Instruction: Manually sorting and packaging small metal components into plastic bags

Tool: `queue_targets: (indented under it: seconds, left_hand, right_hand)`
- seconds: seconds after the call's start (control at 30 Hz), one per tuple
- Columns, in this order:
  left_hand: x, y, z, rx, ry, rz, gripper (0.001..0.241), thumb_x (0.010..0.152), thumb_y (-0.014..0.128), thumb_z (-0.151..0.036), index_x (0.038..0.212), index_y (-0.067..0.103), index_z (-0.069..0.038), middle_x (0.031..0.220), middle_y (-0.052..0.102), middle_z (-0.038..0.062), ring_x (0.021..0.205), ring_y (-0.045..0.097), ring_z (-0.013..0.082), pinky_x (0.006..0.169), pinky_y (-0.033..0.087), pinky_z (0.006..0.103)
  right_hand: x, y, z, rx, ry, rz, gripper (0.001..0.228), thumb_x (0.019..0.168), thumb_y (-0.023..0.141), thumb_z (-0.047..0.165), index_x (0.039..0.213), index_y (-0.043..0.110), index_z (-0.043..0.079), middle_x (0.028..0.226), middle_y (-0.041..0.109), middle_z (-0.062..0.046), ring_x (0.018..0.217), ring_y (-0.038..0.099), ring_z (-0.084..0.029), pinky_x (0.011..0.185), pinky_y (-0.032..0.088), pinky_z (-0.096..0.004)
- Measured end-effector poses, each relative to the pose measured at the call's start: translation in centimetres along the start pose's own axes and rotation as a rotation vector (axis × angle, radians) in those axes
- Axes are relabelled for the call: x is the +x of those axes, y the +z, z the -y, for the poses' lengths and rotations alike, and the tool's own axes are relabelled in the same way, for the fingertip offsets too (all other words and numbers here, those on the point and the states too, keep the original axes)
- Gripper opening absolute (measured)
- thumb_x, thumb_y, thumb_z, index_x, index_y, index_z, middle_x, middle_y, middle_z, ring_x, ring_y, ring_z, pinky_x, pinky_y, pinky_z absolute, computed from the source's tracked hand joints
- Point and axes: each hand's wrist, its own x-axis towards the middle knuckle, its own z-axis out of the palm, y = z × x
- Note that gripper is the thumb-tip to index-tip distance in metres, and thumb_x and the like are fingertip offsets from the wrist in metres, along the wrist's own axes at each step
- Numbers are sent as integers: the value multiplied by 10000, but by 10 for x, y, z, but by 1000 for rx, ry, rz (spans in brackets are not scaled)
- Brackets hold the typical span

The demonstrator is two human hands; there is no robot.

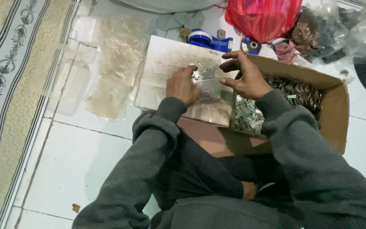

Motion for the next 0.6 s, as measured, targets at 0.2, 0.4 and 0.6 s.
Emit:
queue_targets:
  seconds: [0.2,0.4,0.6]
  left_hand:
    - [24,-9,11,-35,-34,181,520,679,896,-197,1172,735,-175,986,790,66,1031,753,339,885,575,498]
    - [38,-12,17,-167,-40,246,237,780,875,-309,947,814,-152,877,774,123,984,757,372,843,593,475]
    - [44,-5,28,-225,-61,197,233,842,841,-322,915,790,-107,801,755,149,927,761,381,795,587,473]
  right_hand:
    - [16,19,-28,-122,55,42,674,890,850,109,1433,455,168,1095,749,-108,1101,699,-336,874,477,-481]
    - [43,15,-57,20,102,122,656,897,798,55,1437,428,95,924,749,-98,876,706,-229,718,491,-300]
    - [49,21,-63,123,104,72,623,914,760,-42,1436,431,47,899,724,-155,740,681,-229,631,503,-288]
